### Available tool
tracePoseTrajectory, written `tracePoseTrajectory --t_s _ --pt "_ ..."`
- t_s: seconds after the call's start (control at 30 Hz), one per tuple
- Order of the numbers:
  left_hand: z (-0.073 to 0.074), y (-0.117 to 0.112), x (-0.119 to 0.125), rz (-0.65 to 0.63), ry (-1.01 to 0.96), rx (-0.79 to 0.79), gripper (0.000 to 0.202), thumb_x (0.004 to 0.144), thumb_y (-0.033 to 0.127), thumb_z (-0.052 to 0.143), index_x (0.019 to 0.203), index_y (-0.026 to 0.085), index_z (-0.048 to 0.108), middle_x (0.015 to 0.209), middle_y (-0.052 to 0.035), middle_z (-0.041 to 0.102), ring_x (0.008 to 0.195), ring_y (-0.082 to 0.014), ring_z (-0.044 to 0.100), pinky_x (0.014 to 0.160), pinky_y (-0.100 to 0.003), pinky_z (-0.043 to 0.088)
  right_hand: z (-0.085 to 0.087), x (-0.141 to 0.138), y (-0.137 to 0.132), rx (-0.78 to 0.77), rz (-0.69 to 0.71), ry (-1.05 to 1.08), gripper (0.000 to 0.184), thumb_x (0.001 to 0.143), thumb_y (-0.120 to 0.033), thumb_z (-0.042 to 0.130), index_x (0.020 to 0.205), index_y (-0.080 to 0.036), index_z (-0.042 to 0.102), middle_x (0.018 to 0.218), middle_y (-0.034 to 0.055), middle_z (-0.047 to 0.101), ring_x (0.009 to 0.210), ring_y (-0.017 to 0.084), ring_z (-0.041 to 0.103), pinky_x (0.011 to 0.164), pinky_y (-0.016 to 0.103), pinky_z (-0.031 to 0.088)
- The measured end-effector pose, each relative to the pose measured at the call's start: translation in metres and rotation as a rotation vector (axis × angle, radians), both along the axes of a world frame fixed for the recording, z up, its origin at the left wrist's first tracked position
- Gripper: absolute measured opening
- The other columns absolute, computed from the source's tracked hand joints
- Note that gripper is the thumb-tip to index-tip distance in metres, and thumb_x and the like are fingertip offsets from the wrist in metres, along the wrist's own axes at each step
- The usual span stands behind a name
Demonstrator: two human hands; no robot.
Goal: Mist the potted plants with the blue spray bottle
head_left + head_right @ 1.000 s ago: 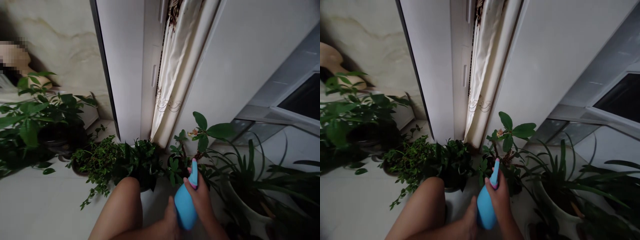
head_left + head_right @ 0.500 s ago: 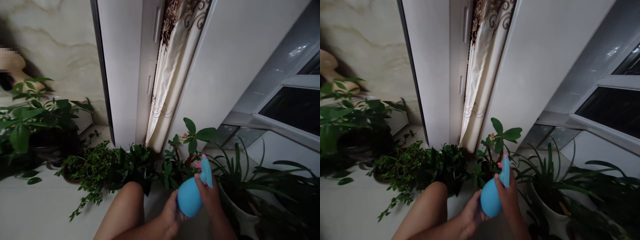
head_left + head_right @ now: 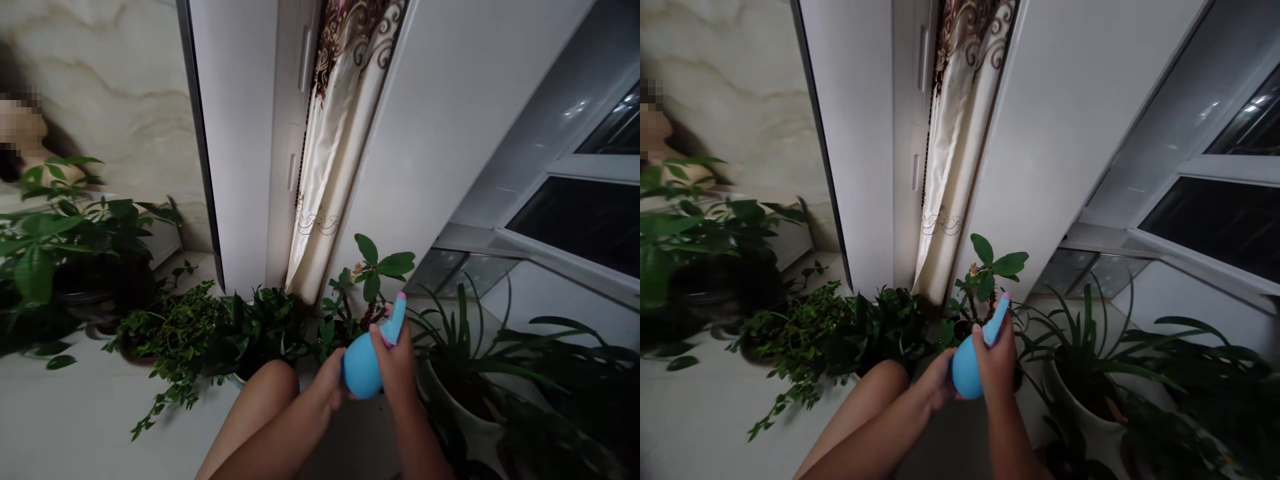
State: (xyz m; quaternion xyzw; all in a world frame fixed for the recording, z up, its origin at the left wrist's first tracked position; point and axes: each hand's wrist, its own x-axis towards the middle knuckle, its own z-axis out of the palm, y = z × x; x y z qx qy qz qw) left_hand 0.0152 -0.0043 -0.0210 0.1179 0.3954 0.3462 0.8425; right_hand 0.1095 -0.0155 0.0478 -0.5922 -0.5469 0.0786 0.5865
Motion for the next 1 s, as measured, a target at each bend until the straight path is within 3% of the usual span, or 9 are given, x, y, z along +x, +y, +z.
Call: tracePoseTrajectory --t_s 0.13,0.3,0.57,0.73,1.0 --pt "0.006 -0.003 -0.001 -0.077 0.027 -0.001 0.036 0.086 0.038 0.036 0.103 0.013 0.056 0.089 -0.0115 0.065 0.087 -0.0277 0.062 0.080 -0.042 0.047 -0.001 -0.004 0.006 -0.026 -0.052 0.066 0.060 0.071 -0.051 0.060 0.119 -0.016 0.053 0.113 0.0139 0.062 0.103 0.028 0.059 0.091 0.043 0.045" --pt "0.006 -0.005 -0.002 -0.082 0.055 0.001 0.040 0.087 0.041 0.031 0.099 0.013 0.057 0.085 -0.0118 0.065 0.087 -0.0276 0.062 0.082 -0.043 0.047 -0.005 -0.011 0.010 0.007 -0.084 0.019 0.055 0.069 -0.051 0.061 0.110 -0.013 0.057 0.103 0.0157 0.064 0.094 0.030 0.060 0.083 0.044 0.048" --pt "0.018 -0.014 -0.012 -0.036 0.048 0.012 0.041 0.090 0.036 0.028 0.104 0.011 0.057 0.089 -0.0121 0.065 0.085 -0.0258 0.063 0.083 -0.043 0.047 0.004 -0.024 -0.001 0.026 -0.021 -0.030 0.062 0.071 -0.050 0.062 0.123 -0.016 0.053 0.117 0.0149 0.061 0.106 0.029 0.057 0.088 0.044 0.046" --pt "0.018 -0.017 -0.011 -0.040 0.056 0.005 0.042 0.092 0.041 0.033 0.108 0.011 0.057 0.091 -0.0132 0.066 0.084 -0.0265 0.063 0.081 -0.042 0.047 0.008 -0.024 0.001 0.009 -0.068 0.044 0.063 0.069 -0.052 0.062 0.120 -0.015 0.055 0.112 0.0143 0.063 0.097 0.028 0.060 0.085 0.042 0.047" --pt "0.014 -0.018 -0.008 -0.059 0.077 0.014 0.044 0.092 0.042 0.031 0.107 0.011 0.057 0.089 -0.0134 0.066 0.084 -0.0270 0.064 0.081 -0.043 0.048 0.004 -0.020 0.004 -0.009 -0.114 0.008 0.051 0.066 -0.048 0.063 0.106 -0.017 0.058 0.101 0.0116 0.065 0.093 0.027 0.060 0.083 0.041 0.047"
